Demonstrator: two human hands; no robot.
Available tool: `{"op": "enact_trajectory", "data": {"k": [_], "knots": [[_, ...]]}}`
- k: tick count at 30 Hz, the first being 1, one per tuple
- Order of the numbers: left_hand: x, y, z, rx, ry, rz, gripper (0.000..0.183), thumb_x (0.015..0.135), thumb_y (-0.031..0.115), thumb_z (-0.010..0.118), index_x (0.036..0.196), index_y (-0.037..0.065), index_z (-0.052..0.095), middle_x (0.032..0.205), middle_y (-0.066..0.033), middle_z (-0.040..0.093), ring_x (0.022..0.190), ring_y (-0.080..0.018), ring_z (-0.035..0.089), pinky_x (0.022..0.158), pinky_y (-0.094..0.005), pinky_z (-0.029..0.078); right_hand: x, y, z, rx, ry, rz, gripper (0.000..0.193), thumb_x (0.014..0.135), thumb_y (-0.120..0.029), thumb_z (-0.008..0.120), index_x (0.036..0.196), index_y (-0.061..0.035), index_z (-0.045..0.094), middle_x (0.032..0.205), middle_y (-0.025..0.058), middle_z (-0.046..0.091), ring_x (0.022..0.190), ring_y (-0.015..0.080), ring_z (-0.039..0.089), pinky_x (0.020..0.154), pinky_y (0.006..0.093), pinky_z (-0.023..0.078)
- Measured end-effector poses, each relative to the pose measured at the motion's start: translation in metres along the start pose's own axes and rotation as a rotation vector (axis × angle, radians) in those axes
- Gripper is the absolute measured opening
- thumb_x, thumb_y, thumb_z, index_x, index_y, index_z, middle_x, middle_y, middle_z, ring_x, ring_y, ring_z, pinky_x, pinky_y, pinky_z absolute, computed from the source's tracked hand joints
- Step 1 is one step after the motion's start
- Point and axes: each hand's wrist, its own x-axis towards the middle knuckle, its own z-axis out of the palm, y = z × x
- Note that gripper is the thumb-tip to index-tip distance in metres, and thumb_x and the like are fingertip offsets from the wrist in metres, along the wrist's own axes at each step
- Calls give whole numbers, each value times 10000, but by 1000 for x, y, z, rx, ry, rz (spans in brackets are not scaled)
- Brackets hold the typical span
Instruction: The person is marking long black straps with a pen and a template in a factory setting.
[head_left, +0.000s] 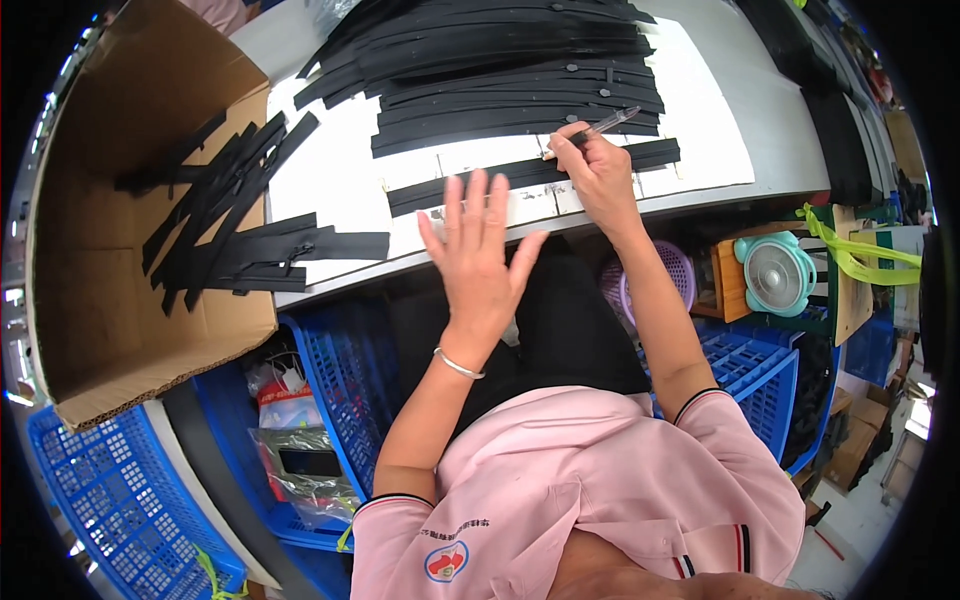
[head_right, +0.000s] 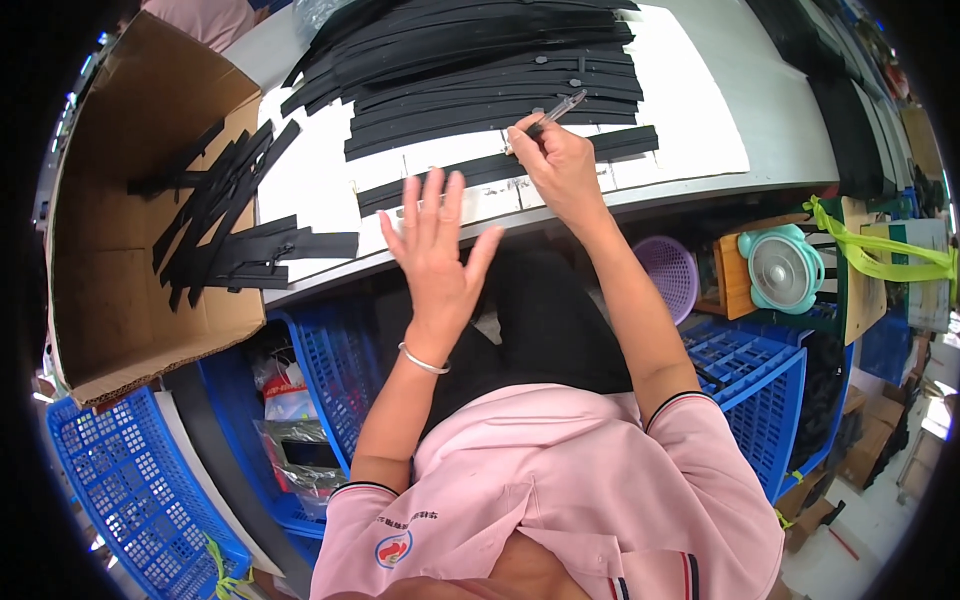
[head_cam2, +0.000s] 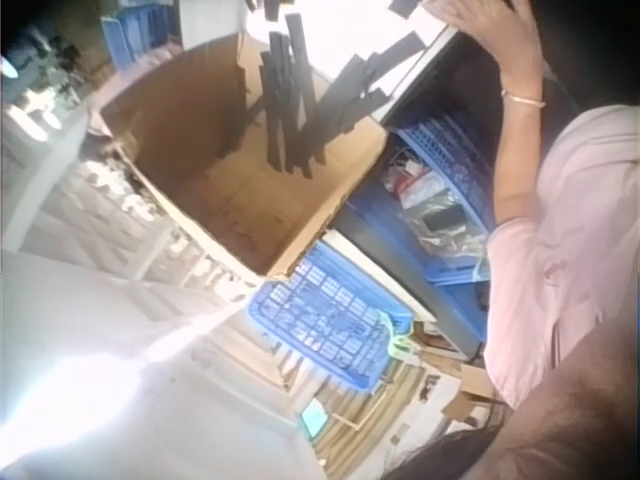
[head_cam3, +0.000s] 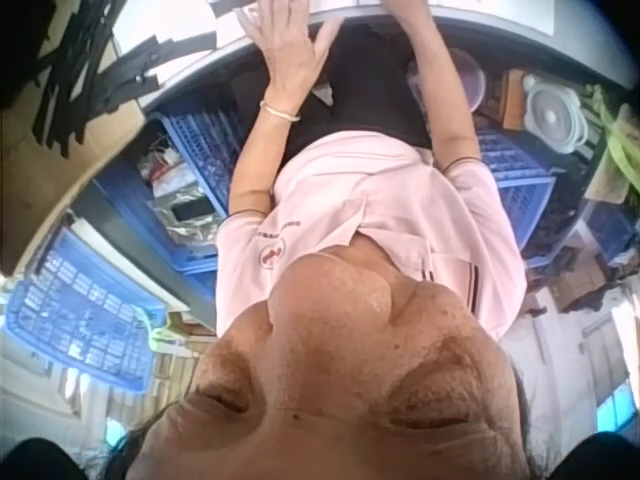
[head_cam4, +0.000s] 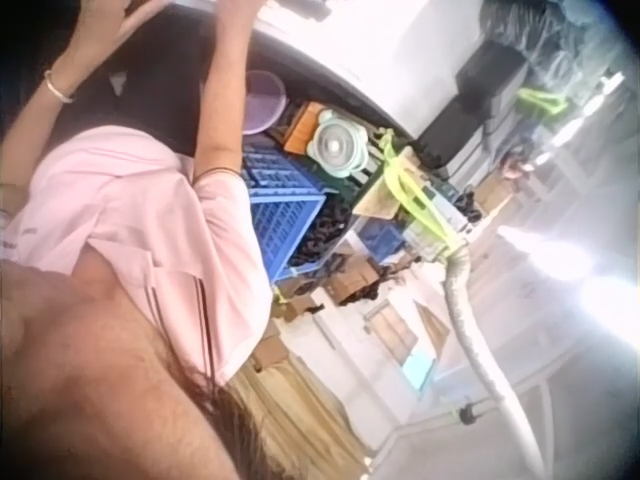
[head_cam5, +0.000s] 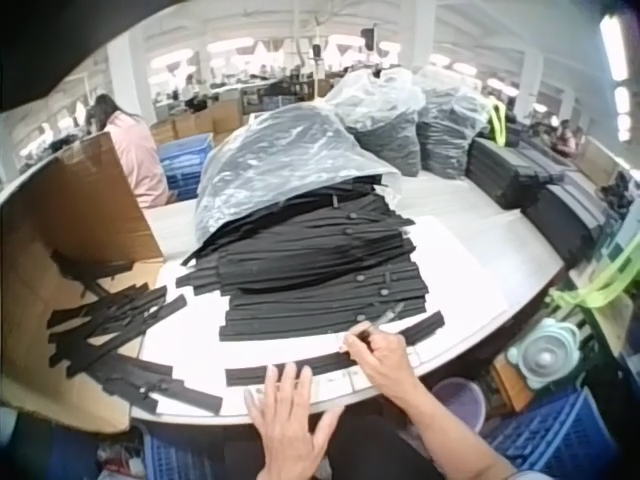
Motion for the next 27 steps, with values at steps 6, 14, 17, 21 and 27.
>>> {"op": "enact_trajectory", "data": {"k": [6, 14, 17, 21, 27], "knots": [[2, 9, 19, -48, -66, 15, 661, 939, 368, 745, 1484, 52, 545, 1551, -125, 510, 1491, -297, 402, 1235, -606, 112, 1, 2, 1, -32, -13, -61, 154, 992, -138, 671, 939, 3, 708, 718, 34, 672, 618, 58, 549, 565, 250, 432], [3, 10, 20, -11, -55, 45, 630, 929, 319, 762, 1461, 46, 563, 1531, -124, 524, 1478, -294, 420, 1225, -596, 145, -2, 10, -6, 32, -86, -87, 170, 997, -132, 656, 921, 15, 696, 711, 18, 672, 649, 41, 559, 582, 243, 438], [3, 10, 21, -1, -48, 46, 623, 927, 314, 764, 1454, 45, 568, 1524, -127, 527, 1473, -296, 426, 1220, -600, 151, -2, 6, -9, -5, -140, -45, 188, 995, -145, 656, 896, 10, 696, 695, 13, 653, 640, 48, 538, 574, 245, 426], [4, 11, 21, 8, -43, 59, 620, 927, 310, 763, 1452, 43, 569, 1520, -133, 529, 1469, -298, 432, 1217, -605, 153, -2, 9, -8, -17, -125, -99, 184, 981, -146, 662, 891, 11, 695, 689, 13, 636, 629, 54, 523, 574, 260, 428], [4, 10, 23, 28, -60, 63, 608, 943, 316, 743, 1455, 42, 563, 1518, -135, 528, 1465, -304, 434, 1221, -601, 151, -2, 12, -12, 10, -189, -87, 139, 952, -82, 628, 870, 18, 679, 709, 32, 639, 657, 71, 590, 601, 258, 466]]}}
